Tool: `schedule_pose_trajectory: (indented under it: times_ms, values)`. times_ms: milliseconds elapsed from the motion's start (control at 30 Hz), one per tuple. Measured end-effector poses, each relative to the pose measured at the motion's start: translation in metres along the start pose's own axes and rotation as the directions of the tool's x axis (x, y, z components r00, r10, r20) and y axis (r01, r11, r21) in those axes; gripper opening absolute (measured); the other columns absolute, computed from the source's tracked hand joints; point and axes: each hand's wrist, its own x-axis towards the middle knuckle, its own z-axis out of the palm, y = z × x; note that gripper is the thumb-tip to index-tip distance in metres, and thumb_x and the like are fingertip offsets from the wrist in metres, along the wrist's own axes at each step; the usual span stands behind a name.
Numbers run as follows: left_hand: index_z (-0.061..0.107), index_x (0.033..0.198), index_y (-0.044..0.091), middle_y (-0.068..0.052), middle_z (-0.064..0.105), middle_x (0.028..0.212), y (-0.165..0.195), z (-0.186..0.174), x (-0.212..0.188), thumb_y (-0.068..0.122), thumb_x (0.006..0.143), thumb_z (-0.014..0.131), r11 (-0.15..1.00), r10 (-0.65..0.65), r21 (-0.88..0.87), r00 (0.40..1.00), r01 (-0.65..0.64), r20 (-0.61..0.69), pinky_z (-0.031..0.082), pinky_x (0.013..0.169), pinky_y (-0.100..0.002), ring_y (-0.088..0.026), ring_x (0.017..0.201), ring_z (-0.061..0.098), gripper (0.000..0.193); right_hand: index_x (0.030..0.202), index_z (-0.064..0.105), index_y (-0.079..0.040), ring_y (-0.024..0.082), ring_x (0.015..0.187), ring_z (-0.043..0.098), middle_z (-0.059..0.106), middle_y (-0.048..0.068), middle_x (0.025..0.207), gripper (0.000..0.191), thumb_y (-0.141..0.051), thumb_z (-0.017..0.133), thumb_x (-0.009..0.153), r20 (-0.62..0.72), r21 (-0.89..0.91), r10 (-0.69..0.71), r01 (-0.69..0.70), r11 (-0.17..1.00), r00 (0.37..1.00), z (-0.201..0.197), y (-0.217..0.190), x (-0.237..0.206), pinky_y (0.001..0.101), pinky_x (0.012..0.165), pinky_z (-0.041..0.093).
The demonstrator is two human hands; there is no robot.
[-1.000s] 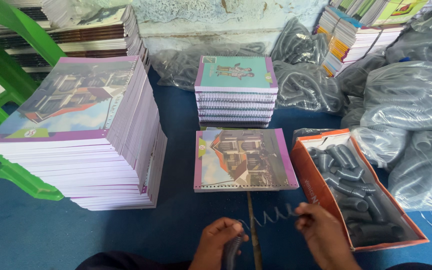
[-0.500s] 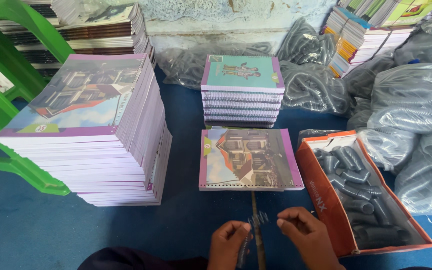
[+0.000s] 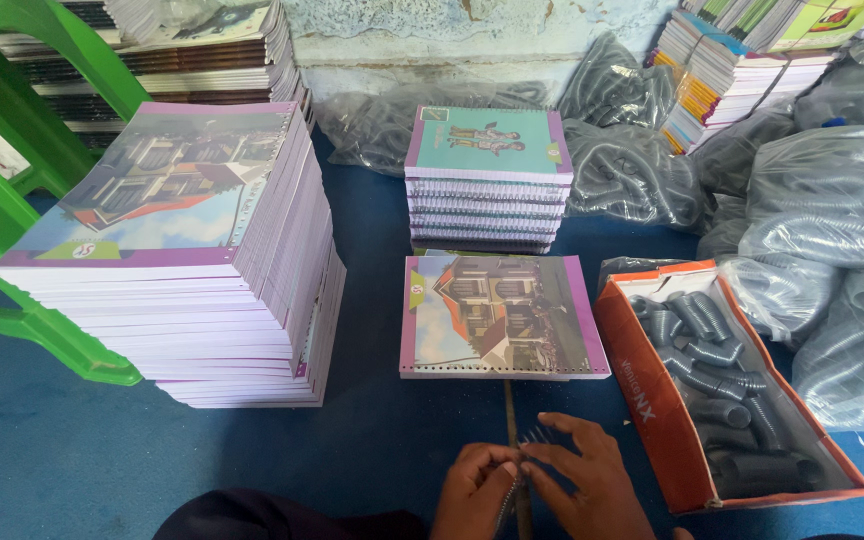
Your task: The person binds a stack of printed pages into a notebook by inserting a plastic spiral coil through the pre-punched holes. They align the coil with the holes and push it through by hand, then place the finished notebook on a growing stack.
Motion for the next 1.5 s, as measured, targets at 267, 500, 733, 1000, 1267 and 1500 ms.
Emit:
schedule_pose_trajectory:
  times_ms: [267,500,733,1000,1267,1500]
  values:
    - [0.078,0.105,0.004,-0.005,0.064,0.103,0.013,0.004,-0.006,0.013,0.091,0.067,0.981,0.144,0.134,0.989,-0.140,-0.022,0.048,0.074,-0.025,-0.010,0.083,0.059,0.019,0.104,0.079,-0.015,0.030,0.125,0.054,0.060,0.011,0.133,0.032,-0.022,0.082,0.072,-0.145,-0.118,-0.320,0.305,0.945,0.936,-0.009,-0.015,-0.001,0.0453,0.103,0.040]
    - [0.075,0.106,0.005,-0.004,0.066,0.106,0.012,0.010,-0.008,0.010,0.090,0.070,0.968,0.213,0.137,0.977,-0.208,-0.022,0.054,0.078,-0.025,-0.011,0.088,0.065,0.018,0.090,0.080,-0.014,0.028,0.122,0.057,0.066,0.005,0.125,0.022,-0.019,0.083,0.068,-0.201,-0.098,-0.216,0.200,0.975,0.955,-0.001,-0.008,-0.001,0.0435,0.102,0.042]
    - [0.061,0.114,0.009,-0.006,0.068,0.103,0.018,0.013,-0.006,0.010,0.080,0.081,0.997,-0.042,-0.061,0.999,0.041,-0.025,0.058,0.076,-0.027,-0.011,0.089,0.068,0.040,0.088,0.082,-0.011,0.023,0.120,0.063,0.069,0.003,0.126,0.016,-0.016,0.082,0.073,-0.117,0.235,0.191,-0.160,0.959,0.975,0.002,0.003,0.000,0.0381,0.100,0.047]
    - [0.063,0.101,0.000,-0.009,0.071,0.088,0.030,-0.001,-0.006,0.012,0.078,0.087,0.974,-0.123,-0.176,0.985,0.143,0.118,0.060,0.075,-0.028,-0.014,0.081,0.071,0.036,0.088,0.078,-0.003,0.020,0.119,0.067,0.069,0.007,0.128,0.014,-0.017,0.077,0.084,-0.046,0.502,0.473,-0.389,0.773,0.880,-0.011,0.014,0.008,0.0339,0.098,0.053]
    - [0.069,0.104,-0.005,-0.012,0.074,0.087,0.041,-0.006,-0.009,0.015,0.081,0.088,0.921,-0.304,-0.199,0.937,0.336,0.172,0.056,0.069,-0.025,-0.011,0.072,0.069,0.035,0.086,0.075,-0.004,0.020,0.117,0.065,0.069,0.009,0.125,0.012,-0.016,0.076,0.083,-0.242,0.446,0.332,-0.199,0.873,0.912,-0.008,0.022,0.004,0.0329,0.098,0.049]
    - [0.070,0.118,-0.006,-0.008,0.070,0.090,0.043,-0.013,-0.012,0.016,0.090,0.082,0.696,-0.371,-0.424,0.796,0.579,0.478,0.059,0.062,-0.028,-0.015,0.068,0.069,0.038,0.087,0.073,-0.003,0.020,0.115,0.065,0.069,0.009,0.121,0.013,-0.016,0.075,0.084,-0.273,0.388,0.250,-0.132,0.912,0.929,0.003,0.040,0.000,0.0315,0.099,0.047]
